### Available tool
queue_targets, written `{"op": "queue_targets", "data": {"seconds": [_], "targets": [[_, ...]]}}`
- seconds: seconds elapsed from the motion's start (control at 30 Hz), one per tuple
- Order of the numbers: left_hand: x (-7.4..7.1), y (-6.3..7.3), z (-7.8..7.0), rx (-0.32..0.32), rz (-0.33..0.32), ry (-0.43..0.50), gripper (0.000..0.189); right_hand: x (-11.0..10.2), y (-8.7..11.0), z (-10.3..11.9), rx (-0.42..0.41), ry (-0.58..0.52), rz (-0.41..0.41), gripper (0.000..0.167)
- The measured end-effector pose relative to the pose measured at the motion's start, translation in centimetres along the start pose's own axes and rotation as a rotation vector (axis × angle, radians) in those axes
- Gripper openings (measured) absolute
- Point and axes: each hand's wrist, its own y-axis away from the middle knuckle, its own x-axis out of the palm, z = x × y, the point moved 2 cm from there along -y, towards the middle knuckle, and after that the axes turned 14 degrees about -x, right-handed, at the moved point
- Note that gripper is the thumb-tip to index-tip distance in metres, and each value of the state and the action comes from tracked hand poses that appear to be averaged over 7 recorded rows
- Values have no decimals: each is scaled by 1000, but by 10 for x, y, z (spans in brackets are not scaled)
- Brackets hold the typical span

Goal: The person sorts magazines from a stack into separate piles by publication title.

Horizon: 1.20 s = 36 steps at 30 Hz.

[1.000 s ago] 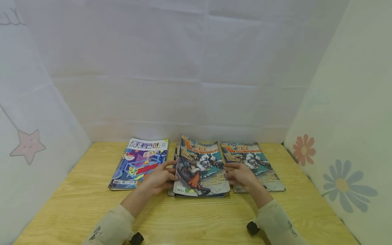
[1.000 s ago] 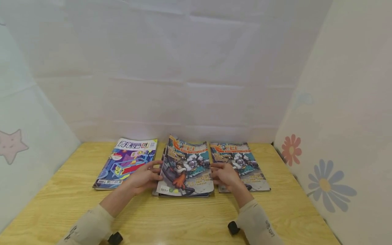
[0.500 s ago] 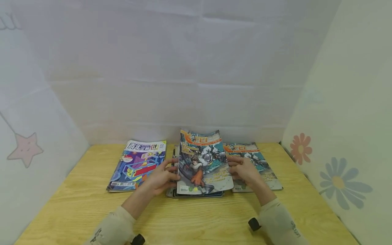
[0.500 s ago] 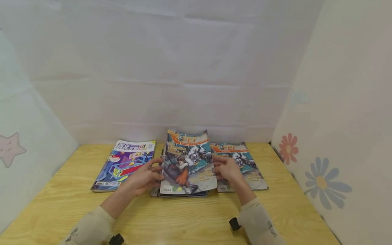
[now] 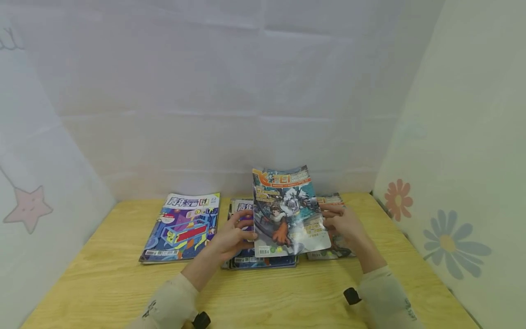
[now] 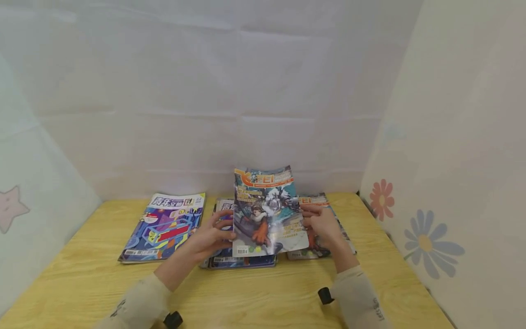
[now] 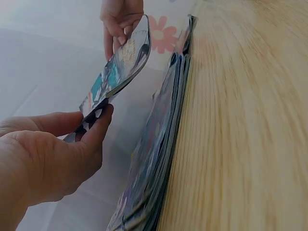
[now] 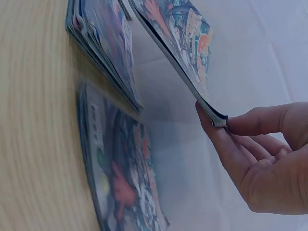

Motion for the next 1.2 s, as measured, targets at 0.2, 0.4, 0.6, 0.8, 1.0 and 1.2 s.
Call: {"op": "queue_targets", "data": {"seconds": [0.2, 0.4, 0.6, 0.8, 1.0, 1.2], "targets": [[23, -15, 5, -9, 18, 74, 73, -19, 1, 3, 3, 73, -16, 55], [47, -28, 6, -35, 23, 130, 74, -39, 1, -1, 20, 128, -45, 56], [65, -45, 13, -43, 33, 89, 74, -54, 4, -11, 40, 133, -79, 53], [79, -61, 24, -35, 54, 48, 73, -66, 6, -22, 45, 178, -100, 49], [95, -71, 32, -48, 32, 20, 73, -77, 8, -33, 71, 242, -134, 49], [106, -76, 37, -74, 1, -29, 74, -83, 7, -41, 91, 271, -155, 48]]}}
